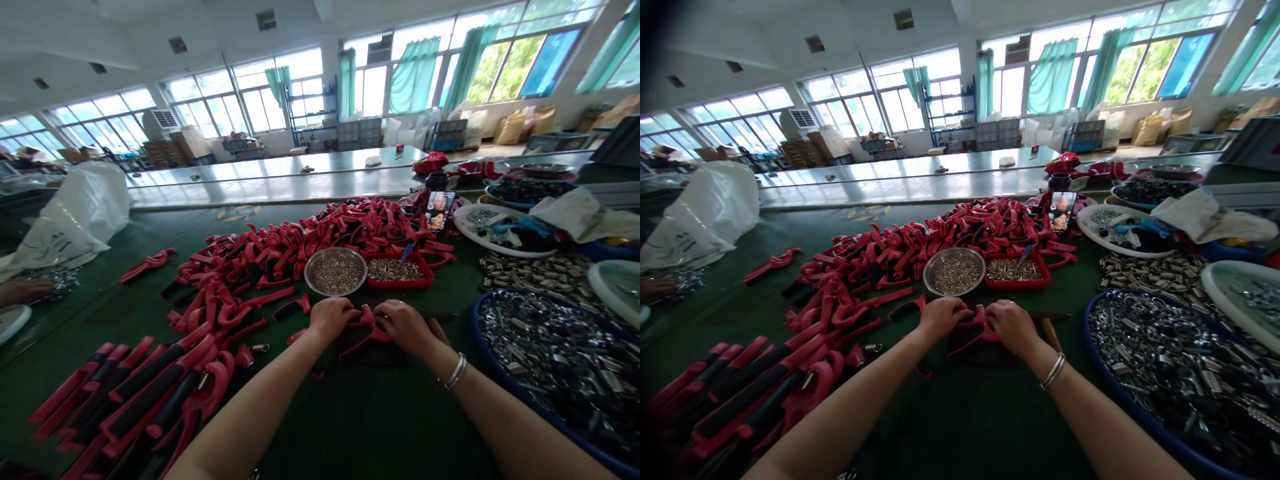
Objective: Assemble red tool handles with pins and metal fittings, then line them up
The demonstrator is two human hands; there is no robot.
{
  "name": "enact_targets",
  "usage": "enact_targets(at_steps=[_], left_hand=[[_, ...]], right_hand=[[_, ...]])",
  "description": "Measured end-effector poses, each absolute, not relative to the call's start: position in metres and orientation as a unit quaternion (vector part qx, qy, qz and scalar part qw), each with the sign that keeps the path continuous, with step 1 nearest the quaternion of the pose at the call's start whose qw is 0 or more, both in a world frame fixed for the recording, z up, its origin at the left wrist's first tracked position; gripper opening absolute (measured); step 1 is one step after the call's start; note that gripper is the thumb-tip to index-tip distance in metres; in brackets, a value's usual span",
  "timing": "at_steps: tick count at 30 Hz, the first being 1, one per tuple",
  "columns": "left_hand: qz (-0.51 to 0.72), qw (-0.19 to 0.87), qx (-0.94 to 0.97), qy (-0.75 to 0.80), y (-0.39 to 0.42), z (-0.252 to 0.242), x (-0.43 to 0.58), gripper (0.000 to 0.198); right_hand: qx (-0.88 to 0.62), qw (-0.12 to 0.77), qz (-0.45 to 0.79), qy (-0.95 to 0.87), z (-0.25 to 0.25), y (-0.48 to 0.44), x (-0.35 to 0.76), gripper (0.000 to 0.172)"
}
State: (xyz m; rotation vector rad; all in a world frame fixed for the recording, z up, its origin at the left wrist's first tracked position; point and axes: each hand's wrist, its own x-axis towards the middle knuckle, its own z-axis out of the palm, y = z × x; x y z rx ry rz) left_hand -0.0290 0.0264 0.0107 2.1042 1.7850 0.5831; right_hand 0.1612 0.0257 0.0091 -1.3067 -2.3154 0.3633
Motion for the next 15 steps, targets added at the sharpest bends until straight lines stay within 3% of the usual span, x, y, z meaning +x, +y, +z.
enact_targets(at_steps=[4, 15], left_hand=[[0.177, 0.118, 0.766, 0.606, 0.0219, 0.0059, -0.0271, 0.024], [0.165, 0.136, 0.752, 0.624, 0.0194, 0.0068, -0.0261, 0.026]], right_hand=[[-0.467, 0.192, 0.122, -0.855, 0.0123, 0.0265, 0.1572, 0.016], [-0.46, 0.164, 0.066, -0.87, 0.0051, 0.0277, 0.1552, 0.017]])
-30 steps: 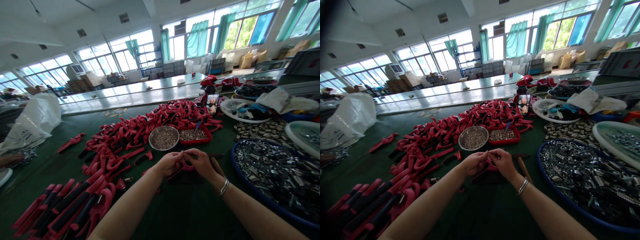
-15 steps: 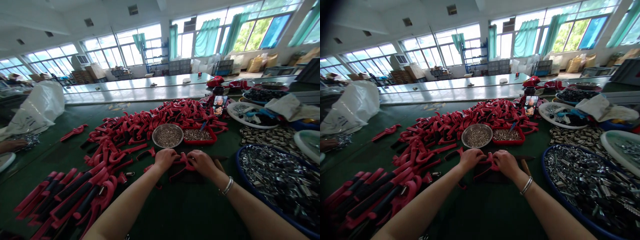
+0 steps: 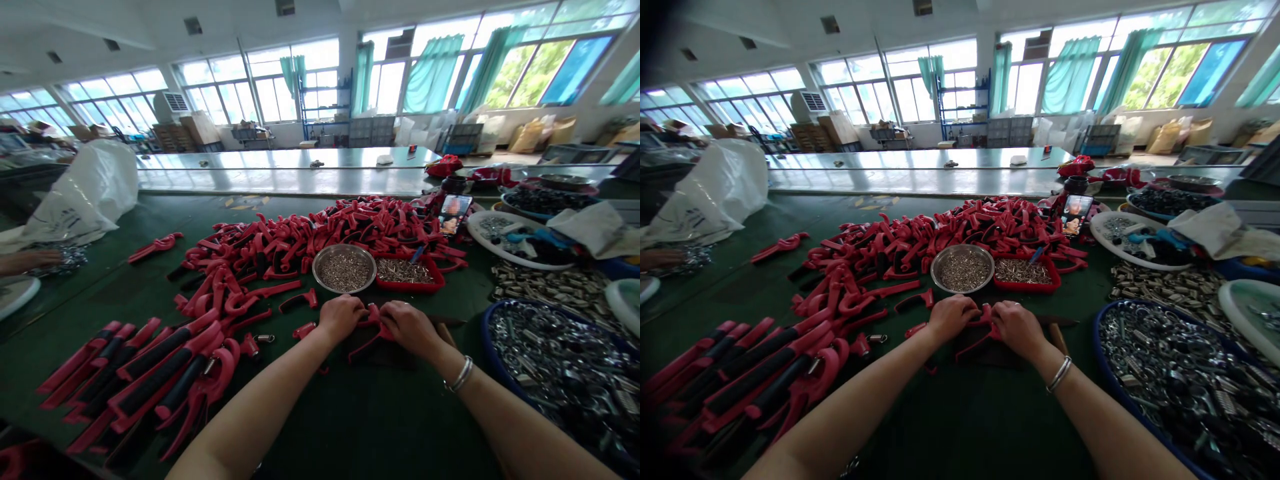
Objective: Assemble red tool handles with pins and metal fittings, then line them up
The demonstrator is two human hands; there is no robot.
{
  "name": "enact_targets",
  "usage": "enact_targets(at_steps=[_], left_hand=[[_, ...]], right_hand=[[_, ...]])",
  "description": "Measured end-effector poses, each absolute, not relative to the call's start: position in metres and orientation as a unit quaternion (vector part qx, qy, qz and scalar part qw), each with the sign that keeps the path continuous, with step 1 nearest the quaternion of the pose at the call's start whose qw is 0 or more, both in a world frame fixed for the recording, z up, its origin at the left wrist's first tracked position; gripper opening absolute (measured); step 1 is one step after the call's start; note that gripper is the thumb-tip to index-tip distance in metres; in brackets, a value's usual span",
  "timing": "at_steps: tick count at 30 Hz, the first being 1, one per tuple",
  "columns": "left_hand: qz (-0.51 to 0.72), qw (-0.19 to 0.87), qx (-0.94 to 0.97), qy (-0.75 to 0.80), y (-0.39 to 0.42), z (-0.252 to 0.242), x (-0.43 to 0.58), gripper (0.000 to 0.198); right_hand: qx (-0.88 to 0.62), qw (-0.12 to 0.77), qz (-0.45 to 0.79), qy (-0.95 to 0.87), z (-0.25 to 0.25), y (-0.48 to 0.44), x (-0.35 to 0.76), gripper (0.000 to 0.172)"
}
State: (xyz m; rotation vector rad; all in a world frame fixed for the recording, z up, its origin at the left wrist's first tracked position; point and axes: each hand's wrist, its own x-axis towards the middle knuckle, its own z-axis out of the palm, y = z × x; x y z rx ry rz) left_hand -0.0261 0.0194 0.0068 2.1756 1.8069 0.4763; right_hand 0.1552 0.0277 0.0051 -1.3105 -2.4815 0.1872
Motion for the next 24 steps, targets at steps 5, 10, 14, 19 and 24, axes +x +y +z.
enact_targets(at_steps=[5, 10, 14, 19, 24], left_hand=[[0.159, 0.12, 0.755, 0.625, 0.017, 0.008, -0.026, 0.027], [0.162, 0.114, 0.757, 0.623, 0.018, 0.004, -0.025, 0.027], [0.162, 0.116, 0.756, 0.623, 0.019, 0.002, -0.025, 0.026], [0.159, 0.117, 0.755, 0.626, 0.019, 0.004, -0.024, 0.026], [0.156, 0.126, 0.752, 0.628, 0.018, 0.005, -0.023, 0.024]], right_hand=[[-0.404, 0.108, -0.041, -0.907, 0.007, 0.024, 0.155, 0.019], [-0.37, 0.088, -0.021, -0.925, 0.008, 0.027, 0.163, 0.019], [-0.383, 0.135, 0.066, -0.911, 0.007, 0.032, 0.167, 0.017], [-0.408, 0.166, 0.112, -0.891, 0.006, 0.033, 0.163, 0.02], [-0.42, 0.158, 0.108, -0.887, 0.004, 0.032, 0.158, 0.021]])
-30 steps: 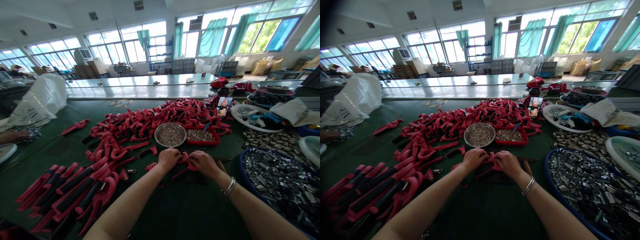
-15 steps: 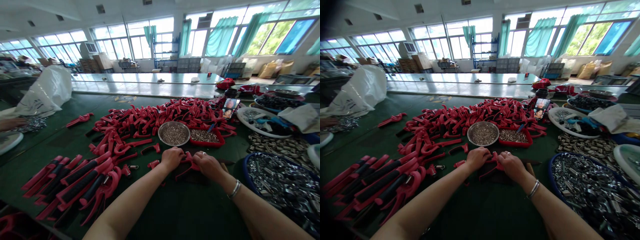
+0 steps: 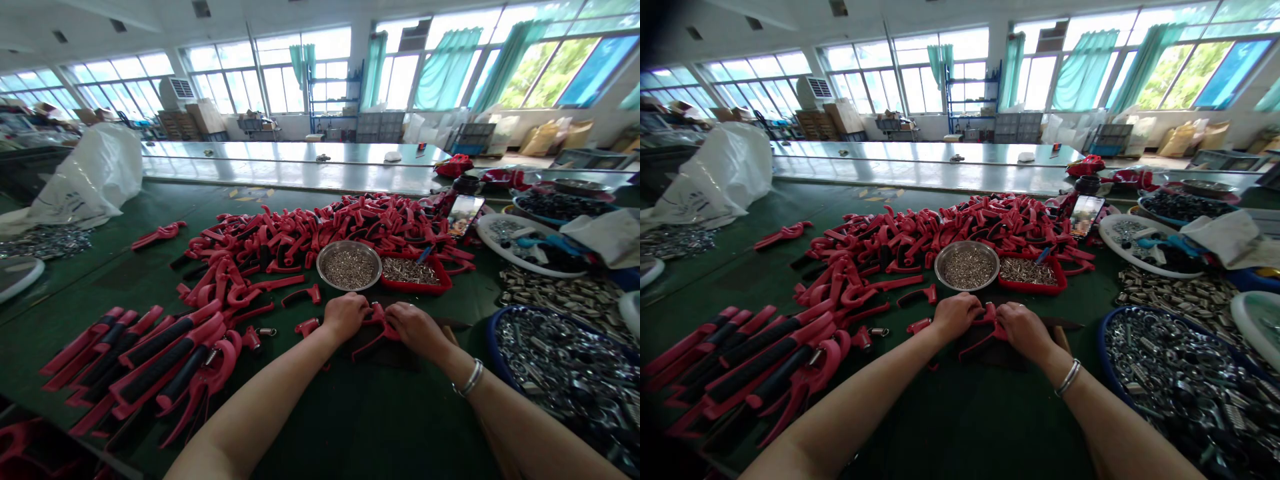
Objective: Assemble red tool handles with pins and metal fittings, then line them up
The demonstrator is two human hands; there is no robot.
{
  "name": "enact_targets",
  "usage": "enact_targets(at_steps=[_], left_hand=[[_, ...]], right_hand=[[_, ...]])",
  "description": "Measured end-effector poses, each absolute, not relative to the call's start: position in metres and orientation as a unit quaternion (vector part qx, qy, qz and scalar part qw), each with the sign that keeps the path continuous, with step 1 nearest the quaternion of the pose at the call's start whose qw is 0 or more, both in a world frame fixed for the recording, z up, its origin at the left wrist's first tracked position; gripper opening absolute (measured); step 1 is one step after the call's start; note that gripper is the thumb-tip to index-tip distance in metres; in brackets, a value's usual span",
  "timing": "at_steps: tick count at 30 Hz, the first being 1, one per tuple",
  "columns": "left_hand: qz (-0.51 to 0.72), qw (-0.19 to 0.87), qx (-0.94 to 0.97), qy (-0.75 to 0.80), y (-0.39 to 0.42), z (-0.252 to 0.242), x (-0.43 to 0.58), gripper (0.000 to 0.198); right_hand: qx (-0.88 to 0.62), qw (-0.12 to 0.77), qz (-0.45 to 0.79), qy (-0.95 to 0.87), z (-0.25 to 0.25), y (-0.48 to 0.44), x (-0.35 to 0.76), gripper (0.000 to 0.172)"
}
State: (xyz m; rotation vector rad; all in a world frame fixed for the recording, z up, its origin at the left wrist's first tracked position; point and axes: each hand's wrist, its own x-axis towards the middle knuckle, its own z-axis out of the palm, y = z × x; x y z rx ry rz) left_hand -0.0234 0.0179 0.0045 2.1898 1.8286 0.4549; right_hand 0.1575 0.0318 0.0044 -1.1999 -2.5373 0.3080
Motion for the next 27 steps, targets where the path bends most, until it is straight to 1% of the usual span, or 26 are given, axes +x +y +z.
enact_targets(at_steps=[5, 9, 13, 17, 19, 21, 24, 27], left_hand=[[0.155, 0.127, 0.752, 0.628, 0.018, 0.003, -0.023, 0.023], [0.154, 0.123, 0.752, 0.63, 0.018, 0.002, -0.023, 0.024], [0.158, 0.115, 0.754, 0.628, 0.018, 0.001, -0.023, 0.024], [0.158, 0.105, 0.756, 0.627, 0.018, 0.001, -0.023, 0.024], [0.164, 0.1, 0.757, 0.624, 0.017, 0.002, -0.023, 0.025], [0.167, 0.1, 0.759, 0.622, 0.015, 0.002, -0.024, 0.026], [0.177, 0.1, 0.758, 0.62, 0.014, 0.005, -0.026, 0.029], [0.202, 0.079, 0.743, 0.634, 0.024, 0.013, -0.03, 0.032]], right_hand=[[-0.439, 0.179, 0.141, -0.869, 0.004, 0.032, 0.156, 0.017], [-0.455, 0.169, 0.123, -0.866, 0.004, 0.03, 0.154, 0.018], [-0.445, 0.138, 0.048, -0.884, 0.003, 0.028, 0.152, 0.021], [-0.39, 0.079, -0.073, -0.915, 0.002, 0.028, 0.151, 0.019], [-0.349, 0.061, -0.118, -0.927, 0.002, 0.03, 0.152, 0.022], [-0.313, 0.055, -0.134, -0.939, 0.001, 0.031, 0.156, 0.029], [-0.284, 0.053, -0.115, -0.95, 0.001, 0.031, 0.164, 0.041], [-0.305, 0.068, -0.062, -0.948, 0.003, 0.025, 0.17, 0.046]])
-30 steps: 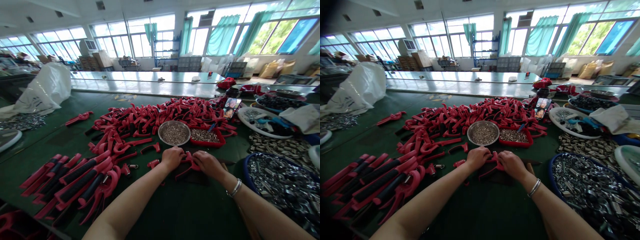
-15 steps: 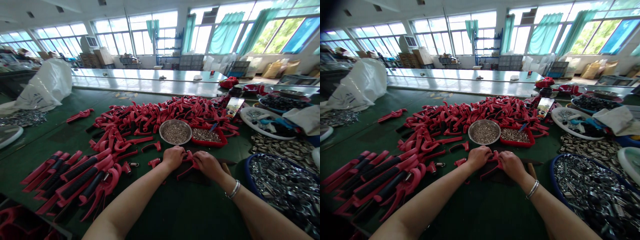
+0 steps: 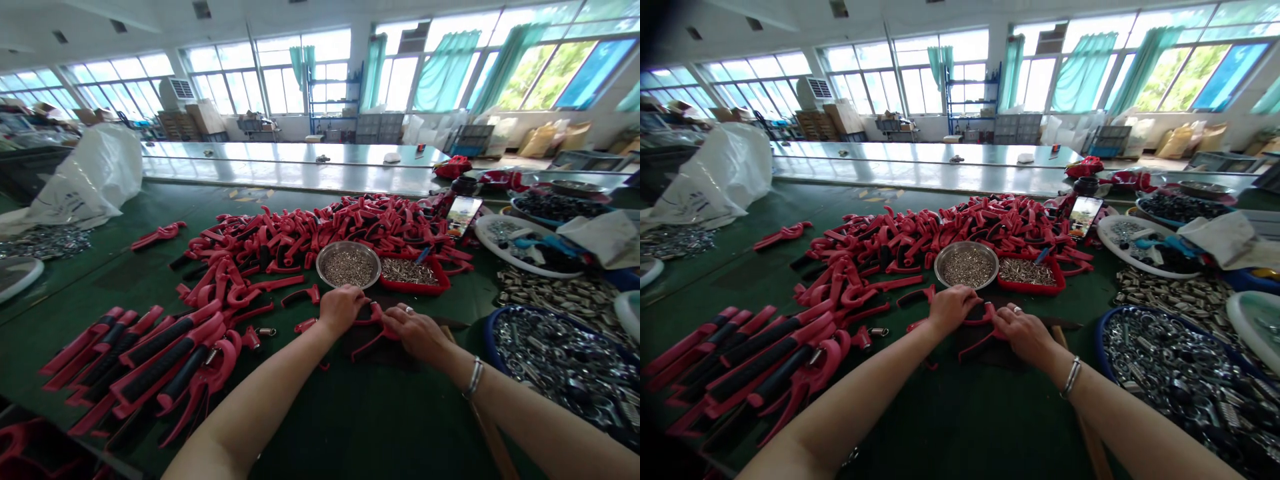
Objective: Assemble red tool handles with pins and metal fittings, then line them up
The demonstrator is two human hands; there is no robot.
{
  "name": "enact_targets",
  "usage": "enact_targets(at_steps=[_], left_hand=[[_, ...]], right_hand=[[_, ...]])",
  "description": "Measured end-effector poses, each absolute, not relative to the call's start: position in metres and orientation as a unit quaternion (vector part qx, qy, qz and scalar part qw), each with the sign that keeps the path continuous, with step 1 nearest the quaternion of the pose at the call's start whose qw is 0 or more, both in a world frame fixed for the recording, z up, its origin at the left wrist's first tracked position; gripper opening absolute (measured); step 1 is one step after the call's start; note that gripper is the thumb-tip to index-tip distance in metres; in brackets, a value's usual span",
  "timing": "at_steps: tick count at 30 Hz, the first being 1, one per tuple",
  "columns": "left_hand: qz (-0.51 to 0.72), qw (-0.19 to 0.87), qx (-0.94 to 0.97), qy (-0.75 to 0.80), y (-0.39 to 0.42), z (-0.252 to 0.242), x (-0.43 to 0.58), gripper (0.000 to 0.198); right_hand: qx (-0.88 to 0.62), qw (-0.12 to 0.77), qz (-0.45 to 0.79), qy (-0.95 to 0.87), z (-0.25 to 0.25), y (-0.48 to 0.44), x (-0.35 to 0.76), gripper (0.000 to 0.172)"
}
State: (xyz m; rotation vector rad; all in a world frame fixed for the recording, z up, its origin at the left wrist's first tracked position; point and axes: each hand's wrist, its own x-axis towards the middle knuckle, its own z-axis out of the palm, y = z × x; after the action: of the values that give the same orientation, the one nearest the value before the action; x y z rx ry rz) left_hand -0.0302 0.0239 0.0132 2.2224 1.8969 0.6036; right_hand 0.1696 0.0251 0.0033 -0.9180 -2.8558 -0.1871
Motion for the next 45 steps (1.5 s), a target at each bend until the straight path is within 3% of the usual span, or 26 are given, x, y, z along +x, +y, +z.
enact_targets(at_steps=[3, 7, 11, 15, 22, 24, 28, 32, 35, 40, 45], left_hand=[[0.208, 0.051, 0.722, 0.658, 0.049, 0.026, -0.037, 0.034], [0.188, 0.031, 0.74, 0.645, 0.075, 0.041, -0.038, 0.028], [0.224, 0.062, 0.798, 0.557, 0.047, 0.036, -0.024, 0.025], [0.179, 0.093, 0.853, 0.482, 0.0, 0.018, -0.007, 0.033], [0.122, 0.037, 0.871, 0.474, -0.018, 0.013, 0.002, 0.03], [0.112, 0.042, 0.875, 0.469, -0.018, 0.016, 0.002, 0.03], [0.117, 0.069, 0.858, 0.495, -0.024, 0.021, 0.003, 0.043], [0.139, 0.076, 0.838, 0.523, -0.029, 0.017, 0.006, 0.053], [0.16, 0.079, 0.829, 0.529, -0.03, 0.013, 0.006, 0.05], [0.18, 0.098, 0.82, 0.534, -0.029, 0.012, 0.006, 0.047], [0.165, 0.114, 0.813, 0.546, -0.028, 0.012, 0.005, 0.049]], right_hand=[[-0.35, 0.117, -0.023, -0.929, 0.006, 0.016, 0.174, 0.05], [-0.493, 0.2, -0.06, -0.844, 0.003, -0.003, 0.197, 0.038], [-0.609, 0.142, -0.054, -0.778, -0.011, -0.042, 0.244, 0.043], [-0.653, 0.135, 0.044, -0.744, -0.031, -0.084, 0.276, 0.048], [-0.648, 0.288, 0.372, -0.6, -0.027, -0.102, 0.272, 0.057], [-0.628, 0.299, 0.405, -0.593, -0.016, -0.108, 0.268, 0.06], [-0.571, 0.319, 0.246, -0.715, 0.003, -0.111, 0.263, 0.054], [-0.527, 0.247, 0.088, -0.809, 0.015, -0.094, 0.264, 0.049], [-0.512, 0.21, 0.061, -0.831, 0.027, -0.083, 0.266, 0.049], [-0.508, 0.296, -0.015, -0.808, 0.036, -0.086, 0.262, 0.048], [-0.49, 0.232, 0.071, -0.837, 0.033, -0.087, 0.262, 0.05]])
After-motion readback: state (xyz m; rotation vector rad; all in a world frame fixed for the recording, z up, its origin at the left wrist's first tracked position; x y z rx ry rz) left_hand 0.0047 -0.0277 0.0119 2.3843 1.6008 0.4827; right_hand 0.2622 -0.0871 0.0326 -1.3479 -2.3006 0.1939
